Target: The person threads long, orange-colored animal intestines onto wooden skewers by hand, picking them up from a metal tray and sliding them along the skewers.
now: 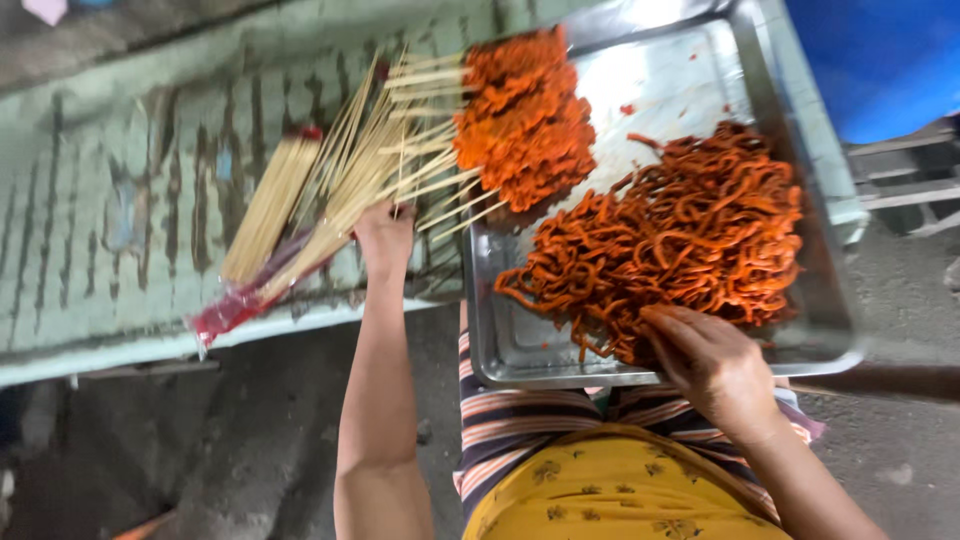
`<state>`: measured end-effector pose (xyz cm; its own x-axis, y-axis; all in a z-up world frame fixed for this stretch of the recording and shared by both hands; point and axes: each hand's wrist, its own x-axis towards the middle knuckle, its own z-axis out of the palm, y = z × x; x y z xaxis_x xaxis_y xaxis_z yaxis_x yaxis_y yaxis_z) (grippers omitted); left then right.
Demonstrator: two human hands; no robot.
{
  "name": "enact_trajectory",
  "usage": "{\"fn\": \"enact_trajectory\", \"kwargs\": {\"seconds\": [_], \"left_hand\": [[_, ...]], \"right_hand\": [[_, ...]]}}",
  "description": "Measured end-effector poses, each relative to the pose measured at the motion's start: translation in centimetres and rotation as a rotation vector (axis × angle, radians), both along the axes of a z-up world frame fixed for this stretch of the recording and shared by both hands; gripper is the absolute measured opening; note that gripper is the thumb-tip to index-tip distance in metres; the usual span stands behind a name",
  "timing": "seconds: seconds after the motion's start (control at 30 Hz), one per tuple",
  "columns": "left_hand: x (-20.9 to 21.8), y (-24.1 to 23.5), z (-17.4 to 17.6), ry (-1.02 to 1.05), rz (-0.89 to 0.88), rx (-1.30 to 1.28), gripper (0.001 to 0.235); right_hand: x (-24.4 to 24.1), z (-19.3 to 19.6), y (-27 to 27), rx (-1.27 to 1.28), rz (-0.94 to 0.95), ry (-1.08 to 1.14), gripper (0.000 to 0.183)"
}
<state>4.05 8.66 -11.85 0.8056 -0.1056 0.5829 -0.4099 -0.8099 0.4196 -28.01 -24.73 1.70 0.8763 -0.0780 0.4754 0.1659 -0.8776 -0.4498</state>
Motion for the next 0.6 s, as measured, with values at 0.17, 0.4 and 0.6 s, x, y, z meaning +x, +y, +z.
{"fn": "enact_trajectory", "kwargs": {"seconds": [0.17, 0.4, 0.6], "left_hand": [[-1.4, 2.6, 1.4, 0.170, -0.004, 0.070, 0.014], [-8.5, 10.4, 6.9, 0.578, -0.093, -0.501, 0.010], [-11.7, 12.2, 9.6, 0.673, -0.022, -0.773, 0.009]], "right_hand": [[-0.1, 0.3, -0.5, 0.012, 0.066, -0.038, 0.028], [0.2, 1.0, 0.2, -0.030, 0.021, -0.022, 0.022], [-0.2, 0.2, 0.1, -0.048, 0.020, -0.010, 0.021]]}}
